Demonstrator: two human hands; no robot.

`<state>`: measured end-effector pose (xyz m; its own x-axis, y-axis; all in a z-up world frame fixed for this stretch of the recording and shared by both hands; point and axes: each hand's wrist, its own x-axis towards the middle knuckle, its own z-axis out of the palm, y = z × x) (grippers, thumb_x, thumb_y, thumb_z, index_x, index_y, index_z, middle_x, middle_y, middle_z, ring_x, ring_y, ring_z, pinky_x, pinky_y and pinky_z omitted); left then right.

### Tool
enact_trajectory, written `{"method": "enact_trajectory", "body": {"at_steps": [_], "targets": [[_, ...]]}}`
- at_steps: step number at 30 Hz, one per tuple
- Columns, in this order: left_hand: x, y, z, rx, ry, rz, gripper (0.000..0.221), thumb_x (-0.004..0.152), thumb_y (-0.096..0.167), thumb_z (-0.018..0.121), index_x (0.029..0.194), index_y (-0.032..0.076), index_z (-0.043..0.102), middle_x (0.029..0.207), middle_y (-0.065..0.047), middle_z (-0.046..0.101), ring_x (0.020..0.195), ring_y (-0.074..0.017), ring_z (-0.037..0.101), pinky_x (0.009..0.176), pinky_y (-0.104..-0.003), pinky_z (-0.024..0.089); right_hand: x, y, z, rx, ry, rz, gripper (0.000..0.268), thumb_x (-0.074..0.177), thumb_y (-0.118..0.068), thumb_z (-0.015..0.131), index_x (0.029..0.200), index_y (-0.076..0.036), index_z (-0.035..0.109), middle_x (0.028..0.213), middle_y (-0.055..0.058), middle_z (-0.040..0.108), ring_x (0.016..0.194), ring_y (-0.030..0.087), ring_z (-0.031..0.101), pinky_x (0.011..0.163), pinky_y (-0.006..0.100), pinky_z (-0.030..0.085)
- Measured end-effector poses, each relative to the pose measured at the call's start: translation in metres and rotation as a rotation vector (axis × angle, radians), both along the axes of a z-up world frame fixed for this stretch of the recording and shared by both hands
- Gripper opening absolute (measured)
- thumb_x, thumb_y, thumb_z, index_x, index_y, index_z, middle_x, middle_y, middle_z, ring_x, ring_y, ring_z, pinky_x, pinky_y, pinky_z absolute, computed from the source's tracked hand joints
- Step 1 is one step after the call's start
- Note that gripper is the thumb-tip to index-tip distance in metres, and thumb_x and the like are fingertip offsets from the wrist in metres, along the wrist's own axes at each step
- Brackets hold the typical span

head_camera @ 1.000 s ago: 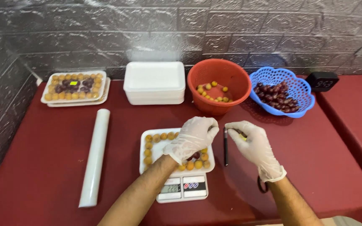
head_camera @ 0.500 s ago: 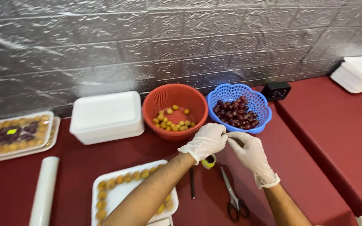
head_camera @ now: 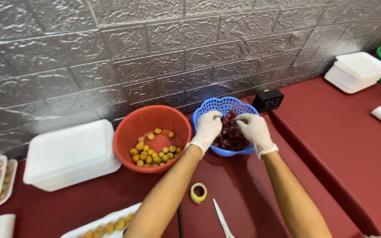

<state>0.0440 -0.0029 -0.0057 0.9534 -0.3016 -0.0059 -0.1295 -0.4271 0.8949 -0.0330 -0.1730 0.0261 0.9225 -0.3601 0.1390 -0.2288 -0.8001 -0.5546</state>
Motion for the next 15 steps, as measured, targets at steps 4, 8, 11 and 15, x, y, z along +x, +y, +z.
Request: {"method": "enact_trajectory", "body": {"at_steps": [4, 8, 11, 15], "targets": [[0.010, -0.004, 0.008, -0.063, 0.122, 0.022, 0.037, 0.098, 0.025, 0.049, 0.127, 0.020, 0.071, 0.132, -0.009, 0.070, 0.136, -0.0302, 0.056, 0.115, -0.047, 0.045, 0.026, -0.015, -0.014, -0.019, 0.092, -0.055, 0.023, 0.089, -0.032, 0.070, 0.109, -0.036, 0.080, 0.106, -0.003, 0.079, 0.113, 0.025, 0.070, 0.098, 0.042, 0.056], [0.021, -0.013, -0.005, -0.064, 0.183, 0.044, 0.037, 0.097, 0.028, 0.050, 0.127, 0.022, 0.072, 0.135, -0.007, 0.068, 0.137, -0.0296, 0.054, 0.114, -0.048, 0.044, 0.046, -0.030, -0.027, -0.008, 0.133, -0.060, 0.023, 0.091, -0.030, 0.068, 0.109, -0.035, 0.080, 0.111, -0.001, 0.079, 0.117, 0.027, 0.069, 0.101, 0.043, 0.055], [0.033, -0.017, -0.020, -0.021, 0.189, 0.043, 0.037, 0.098, 0.028, 0.049, 0.125, 0.024, 0.073, 0.136, -0.006, 0.067, 0.138, -0.0288, 0.054, 0.115, -0.047, 0.044, 0.042, -0.019, -0.018, 0.005, 0.173, -0.052, 0.024, 0.091, -0.029, 0.067, 0.110, -0.037, 0.080, 0.113, 0.000, 0.079, 0.118, 0.027, 0.068, 0.102, 0.042, 0.055], [0.037, -0.013, -0.034, -0.029, 0.187, 0.049, 0.040, 0.096, 0.019, 0.050, 0.128, 0.018, 0.073, 0.140, -0.012, 0.065, 0.140, -0.0337, 0.051, 0.116, -0.047, 0.041, 0.050, -0.020, -0.026, 0.039, 0.190, -0.034, 0.028, 0.094, -0.027, 0.063, 0.114, -0.039, 0.078, 0.119, 0.001, 0.076, 0.123, 0.027, 0.065, 0.104, 0.043, 0.054]]}}
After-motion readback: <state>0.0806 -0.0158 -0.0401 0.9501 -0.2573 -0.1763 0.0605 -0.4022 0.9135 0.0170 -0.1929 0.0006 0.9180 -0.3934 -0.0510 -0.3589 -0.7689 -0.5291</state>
